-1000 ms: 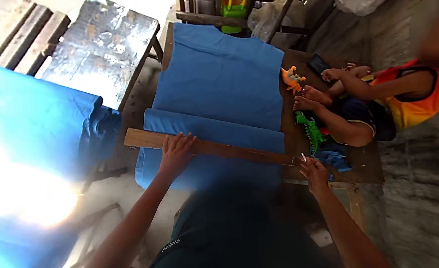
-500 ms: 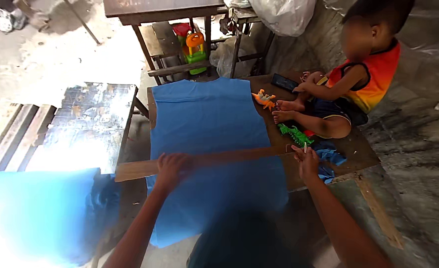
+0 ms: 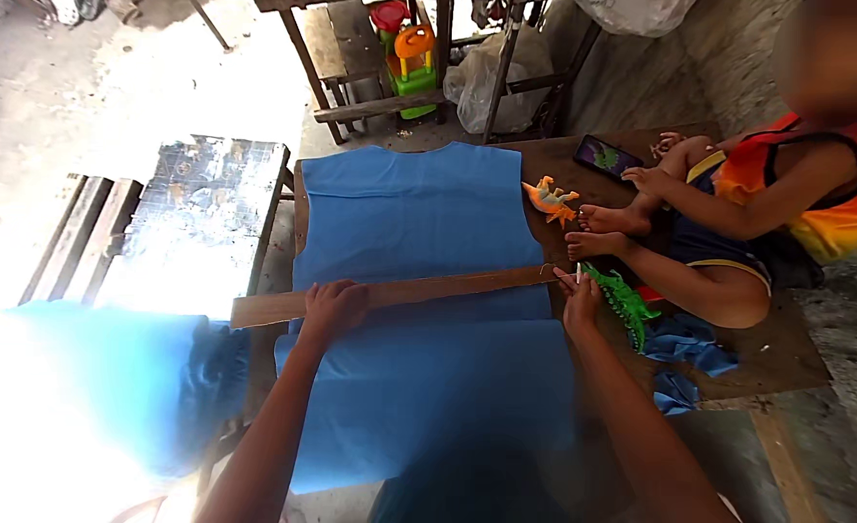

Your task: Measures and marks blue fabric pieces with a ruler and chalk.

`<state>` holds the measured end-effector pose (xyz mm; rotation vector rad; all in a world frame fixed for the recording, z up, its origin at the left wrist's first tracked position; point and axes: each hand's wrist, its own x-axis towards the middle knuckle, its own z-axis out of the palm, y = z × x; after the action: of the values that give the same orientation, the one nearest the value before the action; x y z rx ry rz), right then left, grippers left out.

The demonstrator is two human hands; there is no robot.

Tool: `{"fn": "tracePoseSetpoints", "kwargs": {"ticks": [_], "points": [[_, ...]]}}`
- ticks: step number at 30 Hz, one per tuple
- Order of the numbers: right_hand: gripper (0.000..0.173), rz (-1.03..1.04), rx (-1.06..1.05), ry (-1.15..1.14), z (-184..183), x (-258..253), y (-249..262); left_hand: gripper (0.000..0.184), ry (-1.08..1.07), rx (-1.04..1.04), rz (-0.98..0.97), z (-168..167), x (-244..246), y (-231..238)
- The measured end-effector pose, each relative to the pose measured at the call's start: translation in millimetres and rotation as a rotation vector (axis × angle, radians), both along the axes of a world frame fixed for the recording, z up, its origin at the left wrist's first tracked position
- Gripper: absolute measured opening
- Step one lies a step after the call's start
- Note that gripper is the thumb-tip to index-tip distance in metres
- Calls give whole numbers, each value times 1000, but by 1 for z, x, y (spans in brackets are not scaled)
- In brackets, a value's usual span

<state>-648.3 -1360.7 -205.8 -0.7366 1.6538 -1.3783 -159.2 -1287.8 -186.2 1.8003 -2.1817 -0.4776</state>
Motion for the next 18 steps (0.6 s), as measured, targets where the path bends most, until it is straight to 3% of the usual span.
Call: {"fn": "tracePoseSetpoints", "kwargs": {"ticks": [18], "points": [[40, 22, -7, 150, -5, 10, 10, 50, -11, -12, 37, 5, -7, -3]]}}
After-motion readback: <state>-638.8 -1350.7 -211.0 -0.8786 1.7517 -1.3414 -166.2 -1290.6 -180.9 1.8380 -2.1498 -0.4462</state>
